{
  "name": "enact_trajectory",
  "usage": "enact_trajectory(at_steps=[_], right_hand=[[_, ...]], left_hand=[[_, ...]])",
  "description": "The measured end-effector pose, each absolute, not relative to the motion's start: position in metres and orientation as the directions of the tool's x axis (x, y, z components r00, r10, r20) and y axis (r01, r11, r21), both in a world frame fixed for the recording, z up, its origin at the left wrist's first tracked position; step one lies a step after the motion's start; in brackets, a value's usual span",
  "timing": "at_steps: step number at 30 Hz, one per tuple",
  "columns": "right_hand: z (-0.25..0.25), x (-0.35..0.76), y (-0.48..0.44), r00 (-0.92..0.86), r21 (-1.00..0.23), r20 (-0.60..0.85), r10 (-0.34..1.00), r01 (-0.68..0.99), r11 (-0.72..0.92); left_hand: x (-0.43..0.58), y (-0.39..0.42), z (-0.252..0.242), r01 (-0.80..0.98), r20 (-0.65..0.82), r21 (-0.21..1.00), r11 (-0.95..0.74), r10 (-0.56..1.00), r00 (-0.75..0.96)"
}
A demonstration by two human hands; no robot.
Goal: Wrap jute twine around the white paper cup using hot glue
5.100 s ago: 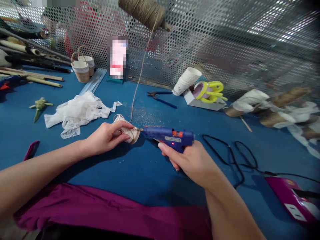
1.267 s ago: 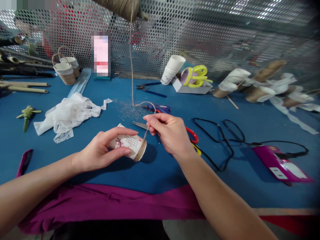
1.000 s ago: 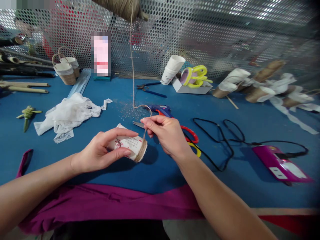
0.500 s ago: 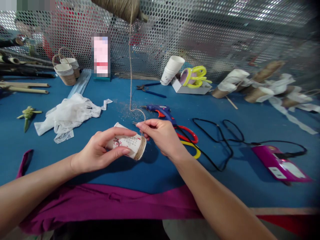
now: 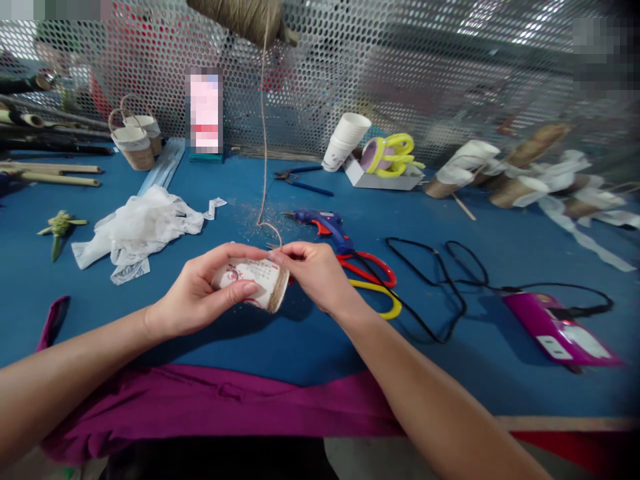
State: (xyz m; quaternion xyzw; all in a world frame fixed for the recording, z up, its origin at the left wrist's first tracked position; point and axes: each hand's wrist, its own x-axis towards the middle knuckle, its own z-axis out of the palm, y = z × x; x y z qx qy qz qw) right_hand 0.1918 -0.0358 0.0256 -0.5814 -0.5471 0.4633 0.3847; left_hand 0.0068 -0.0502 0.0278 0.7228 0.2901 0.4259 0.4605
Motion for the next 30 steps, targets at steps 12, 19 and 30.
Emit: enact_trajectory(at_steps=[12,19,30], right_hand=[[0.027,0.187,-0.034,-0.022,-0.961,-0.163,0.986,0.232,-0.154],[0.024,0.186,-0.035,-0.038,-0.960,-0.164,0.986,0.235,-0.150],[0.038,0.200,-0.041,0.110,-0.925,0.115,0.987,0.373,0.066]], left_hand=[[0.010,-0.050,0.028,-0.134,0.244,0.970,-0.205,0.858,0.452],[0.009,-0.050,0.027,-0.121,0.248,0.969,-0.217,0.866,0.435],[0.012,-0.045,0.022,-0.128,0.263,0.964,-0.233,0.906,0.332]])
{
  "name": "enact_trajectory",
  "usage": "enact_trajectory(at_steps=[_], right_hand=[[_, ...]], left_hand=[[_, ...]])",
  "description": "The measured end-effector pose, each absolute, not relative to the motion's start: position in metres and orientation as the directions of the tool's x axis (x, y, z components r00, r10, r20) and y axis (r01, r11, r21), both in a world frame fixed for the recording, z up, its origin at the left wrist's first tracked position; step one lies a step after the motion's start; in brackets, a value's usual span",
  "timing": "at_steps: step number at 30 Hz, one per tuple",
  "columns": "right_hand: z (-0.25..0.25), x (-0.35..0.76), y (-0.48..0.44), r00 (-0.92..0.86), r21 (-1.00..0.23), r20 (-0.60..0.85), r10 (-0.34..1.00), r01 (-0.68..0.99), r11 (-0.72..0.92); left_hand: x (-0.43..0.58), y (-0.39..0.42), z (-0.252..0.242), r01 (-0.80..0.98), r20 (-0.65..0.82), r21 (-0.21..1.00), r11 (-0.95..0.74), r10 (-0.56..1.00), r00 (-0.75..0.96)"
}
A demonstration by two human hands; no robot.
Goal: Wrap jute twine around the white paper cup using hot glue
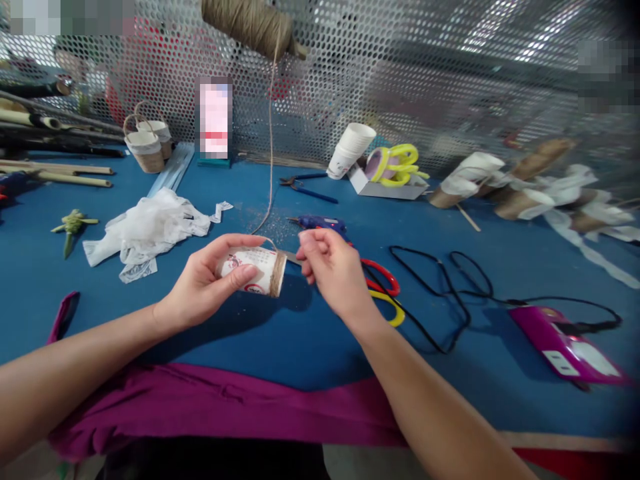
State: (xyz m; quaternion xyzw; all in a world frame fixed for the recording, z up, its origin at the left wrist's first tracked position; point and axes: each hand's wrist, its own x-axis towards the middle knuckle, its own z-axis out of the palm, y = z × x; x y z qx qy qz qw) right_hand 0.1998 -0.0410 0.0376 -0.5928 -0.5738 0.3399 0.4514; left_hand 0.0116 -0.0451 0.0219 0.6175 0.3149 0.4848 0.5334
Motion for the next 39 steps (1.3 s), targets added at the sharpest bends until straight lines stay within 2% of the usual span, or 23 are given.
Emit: enact_trajectory(at_steps=[3,6,8,14,20,27,39], right_hand=[[0.046,0.201,-0.052,0.033,-0.902,0.201,0.979,0.396,0.172],[0.049,0.195,-0.062,-0.141,-0.905,0.142,0.980,0.383,0.186],[0.048,0.190,-0.065,-0.187,-0.903,0.119,0.975,0.388,0.184],[0.046,0.184,-0.064,-0.170,-0.919,0.072,0.983,0.371,0.131],[0.042,0.181,-0.062,-0.137,-0.934,0.019,0.990,0.351,0.066],[0.040,0.180,-0.062,-0.135,-0.935,0.017,0.991,0.348,0.063],[0.039,0.182,-0.064,-0.124,-0.930,0.060,0.990,0.354,0.101]], left_hand=[[0.012,-0.042,0.020,-0.084,0.245,0.969,-0.230,0.930,0.274],[0.012,-0.040,0.020,-0.029,0.222,0.975,-0.222,0.943,0.247],[0.013,-0.040,0.019,0.000,0.220,0.974,-0.228,0.942,0.253],[0.013,-0.041,0.016,0.123,0.283,0.936,-0.329,0.914,0.292],[0.011,-0.044,0.019,0.293,0.381,0.826,-0.482,0.860,0.340],[0.011,-0.045,0.021,0.319,0.426,0.778,-0.541,0.828,0.365],[0.008,-0.044,0.020,0.346,0.415,0.754,-0.558,0.813,0.408]])
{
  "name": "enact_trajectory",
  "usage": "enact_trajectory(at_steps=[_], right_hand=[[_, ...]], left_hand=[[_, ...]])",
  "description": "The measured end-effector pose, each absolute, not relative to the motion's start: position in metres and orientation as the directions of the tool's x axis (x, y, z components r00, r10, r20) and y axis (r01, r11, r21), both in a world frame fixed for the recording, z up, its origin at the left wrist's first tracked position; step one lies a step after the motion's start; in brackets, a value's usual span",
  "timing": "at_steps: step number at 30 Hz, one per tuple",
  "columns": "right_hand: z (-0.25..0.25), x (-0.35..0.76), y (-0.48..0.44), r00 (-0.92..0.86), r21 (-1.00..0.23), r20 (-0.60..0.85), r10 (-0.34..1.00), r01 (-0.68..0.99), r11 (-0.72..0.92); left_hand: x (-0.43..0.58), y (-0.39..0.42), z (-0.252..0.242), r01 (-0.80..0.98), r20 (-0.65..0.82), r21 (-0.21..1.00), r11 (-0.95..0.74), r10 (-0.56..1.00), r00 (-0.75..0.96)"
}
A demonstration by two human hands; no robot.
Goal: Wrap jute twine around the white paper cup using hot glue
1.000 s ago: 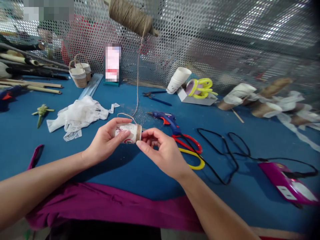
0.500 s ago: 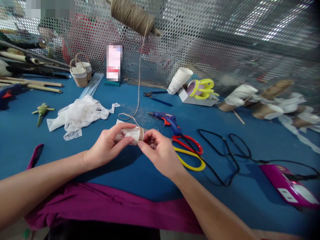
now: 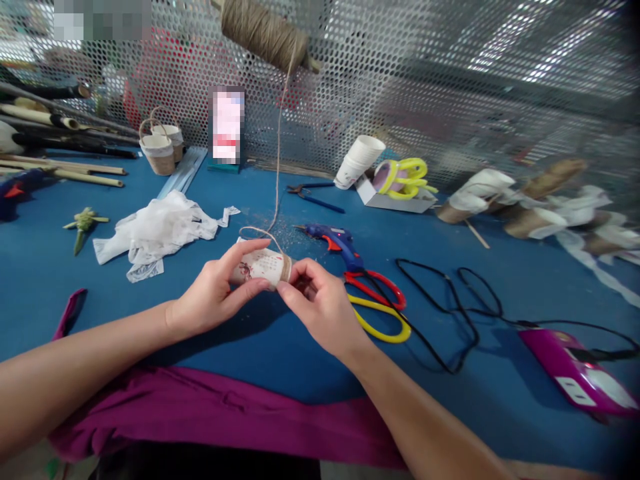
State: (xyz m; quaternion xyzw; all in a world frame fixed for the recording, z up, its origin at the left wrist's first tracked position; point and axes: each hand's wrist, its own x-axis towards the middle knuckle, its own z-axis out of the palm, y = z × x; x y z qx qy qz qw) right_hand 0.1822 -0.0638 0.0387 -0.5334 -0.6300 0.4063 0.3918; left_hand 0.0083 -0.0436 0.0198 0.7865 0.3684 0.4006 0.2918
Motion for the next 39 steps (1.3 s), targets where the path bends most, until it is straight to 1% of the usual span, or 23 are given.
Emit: enact_trajectory(at_steps=[2,3,5,7,8,10,13,15,17,20,22,23,24,26,28,30,32,34,35,37,39], right_hand=[[0.038,0.184,-0.062,-0.136,-0.946,0.049,0.990,0.311,0.089],[0.038,0.185,-0.061,-0.133,-0.965,0.027,0.991,0.257,0.061],[0.036,0.187,-0.057,-0.115,-0.995,-0.049,0.992,0.096,-0.038],[0.035,0.188,-0.054,-0.097,-0.988,-0.128,0.987,-0.070,-0.135],[0.035,0.189,-0.052,-0.096,-0.977,-0.162,0.982,-0.125,-0.173],[0.035,0.190,-0.051,-0.103,-0.960,-0.206,0.973,-0.171,-0.221],[0.034,0.191,-0.050,-0.096,-0.964,-0.210,0.973,-0.148,-0.222],[0.033,0.192,-0.051,-0.097,-0.978,-0.170,0.981,-0.109,-0.180],[0.033,0.193,-0.052,-0.118,-0.994,-0.099,0.988,-0.032,-0.103],[0.035,0.194,-0.056,-0.178,-0.982,0.046,0.983,0.172,0.077],[0.036,0.194,-0.057,-0.219,-0.945,0.124,0.968,0.272,0.182],[0.036,0.194,-0.058,-0.229,-0.933,0.142,0.963,0.293,0.207],[0.036,0.194,-0.057,-0.234,-0.932,0.141,0.962,0.296,0.209],[0.034,0.194,-0.055,-0.216,-0.950,0.095,0.972,0.271,0.153],[0.031,0.195,-0.053,-0.137,-0.966,0.050,0.989,0.246,0.083],[0.029,0.196,-0.052,-0.023,-0.962,0.086,0.996,0.257,0.090],[0.029,0.196,-0.053,0.027,-0.936,0.194,0.981,0.305,0.176],[0.029,0.195,-0.054,-0.033,-0.898,0.286,0.958,0.340,0.280],[0.029,0.195,-0.054,-0.079,-0.885,0.309,0.948,0.341,0.317],[0.028,0.195,-0.054,-0.152,-0.878,0.321,0.935,0.322,0.353],[0.027,0.195,-0.054,-0.179,-0.887,0.316,0.932,0.293,0.357]], left_hand=[[0.008,-0.043,0.019,0.340,0.422,0.752,-0.565,0.808,0.411],[0.008,-0.043,0.019,0.328,0.434,0.748,-0.577,0.799,0.416],[0.008,-0.043,0.018,0.291,0.478,0.723,-0.627,0.758,0.444],[0.008,-0.043,0.017,0.251,0.531,0.675,-0.693,0.694,0.486],[0.008,-0.043,0.017,0.240,0.551,0.649,-0.722,0.664,0.506],[0.008,-0.043,0.016,0.233,0.571,0.608,-0.759,0.621,0.536],[0.007,-0.043,0.015,0.225,0.576,0.586,-0.778,0.596,0.560],[0.007,-0.043,0.015,0.191,0.576,0.615,-0.765,0.601,0.554],[0.006,-0.043,0.015,0.141,0.559,0.693,-0.707,0.650,0.515],[0.006,-0.040,0.016,0.072,0.464,0.835,-0.545,0.768,0.441],[0.005,-0.038,0.015,0.059,0.404,0.882,-0.468,0.815,0.416],[0.005,-0.037,0.015,0.066,0.394,0.887,-0.457,0.823,0.410],[0.005,-0.037,0.015,0.081,0.395,0.882,-0.464,0.822,0.410],[0.005,-0.037,0.014,0.122,0.420,0.851,-0.510,0.802,0.424],[0.006,-0.039,0.014,0.163,0.443,0.810,-0.563,0.770,0.459],[0.007,-0.041,0.015,0.190,0.459,0.774,-0.605,0.741,0.490],[0.007,-0.042,0.015,0.195,0.475,0.749,-0.633,0.718,0.508],[0.008,-0.042,0.014,0.180,0.493,0.732,-0.657,0.693,0.527],[0.008,-0.042,0.014,0.169,0.498,0.727,-0.666,0.680,0.538],[0.008,-0.041,0.013,0.152,0.494,0.728,-0.669,0.665,0.560],[0.008,-0.041,0.013,0.150,0.474,0.739,-0.657,0.666,0.576]])
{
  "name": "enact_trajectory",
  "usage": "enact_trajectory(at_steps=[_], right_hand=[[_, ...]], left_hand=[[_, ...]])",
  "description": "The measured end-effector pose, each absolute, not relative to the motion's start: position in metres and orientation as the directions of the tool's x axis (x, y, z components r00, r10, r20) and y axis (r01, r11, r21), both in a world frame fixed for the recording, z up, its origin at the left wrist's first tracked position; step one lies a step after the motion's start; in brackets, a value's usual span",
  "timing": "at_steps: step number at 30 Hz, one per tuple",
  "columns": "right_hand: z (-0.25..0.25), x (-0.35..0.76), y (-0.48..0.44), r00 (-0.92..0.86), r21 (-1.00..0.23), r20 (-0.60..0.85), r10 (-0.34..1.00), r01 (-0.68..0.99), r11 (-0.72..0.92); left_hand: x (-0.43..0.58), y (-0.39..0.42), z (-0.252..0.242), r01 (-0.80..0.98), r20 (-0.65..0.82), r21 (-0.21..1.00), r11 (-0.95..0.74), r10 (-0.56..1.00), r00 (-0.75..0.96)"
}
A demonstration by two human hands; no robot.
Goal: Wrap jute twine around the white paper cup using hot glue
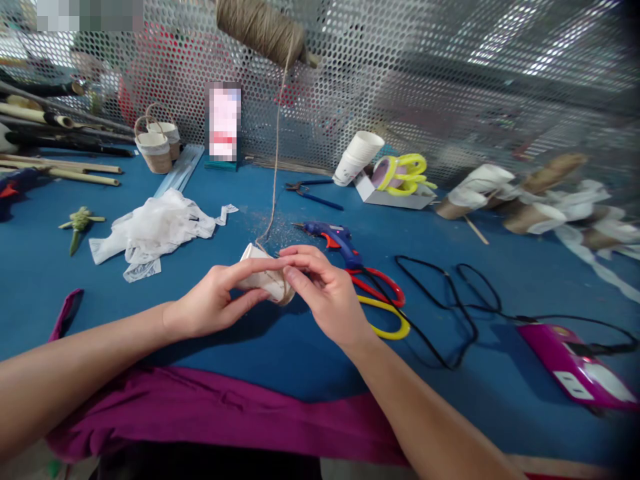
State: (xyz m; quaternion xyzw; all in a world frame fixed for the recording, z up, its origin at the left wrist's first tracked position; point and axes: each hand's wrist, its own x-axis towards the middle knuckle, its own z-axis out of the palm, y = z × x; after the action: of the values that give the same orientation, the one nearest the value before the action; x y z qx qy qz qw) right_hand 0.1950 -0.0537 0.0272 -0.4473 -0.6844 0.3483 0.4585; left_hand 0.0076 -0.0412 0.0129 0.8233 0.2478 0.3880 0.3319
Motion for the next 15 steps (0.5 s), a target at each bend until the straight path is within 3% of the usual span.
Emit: enact_trajectory(at_steps=[10,13,15], right_hand=[[0.025,0.193,-0.052,-0.162,-0.875,0.315,0.935,0.331,0.352],[0.030,0.207,-0.041,-0.087,-0.823,0.346,0.934,0.450,0.347],[0.034,0.222,-0.028,0.020,-0.737,0.325,0.945,0.631,0.240]], left_hand=[[0.007,-0.043,0.015,0.299,0.348,0.768,-0.566,0.761,0.548],[0.007,-0.042,0.015,0.330,0.346,0.756,-0.565,0.773,0.531],[0.006,-0.042,0.015,0.351,0.349,0.741,-0.573,0.775,0.527]])
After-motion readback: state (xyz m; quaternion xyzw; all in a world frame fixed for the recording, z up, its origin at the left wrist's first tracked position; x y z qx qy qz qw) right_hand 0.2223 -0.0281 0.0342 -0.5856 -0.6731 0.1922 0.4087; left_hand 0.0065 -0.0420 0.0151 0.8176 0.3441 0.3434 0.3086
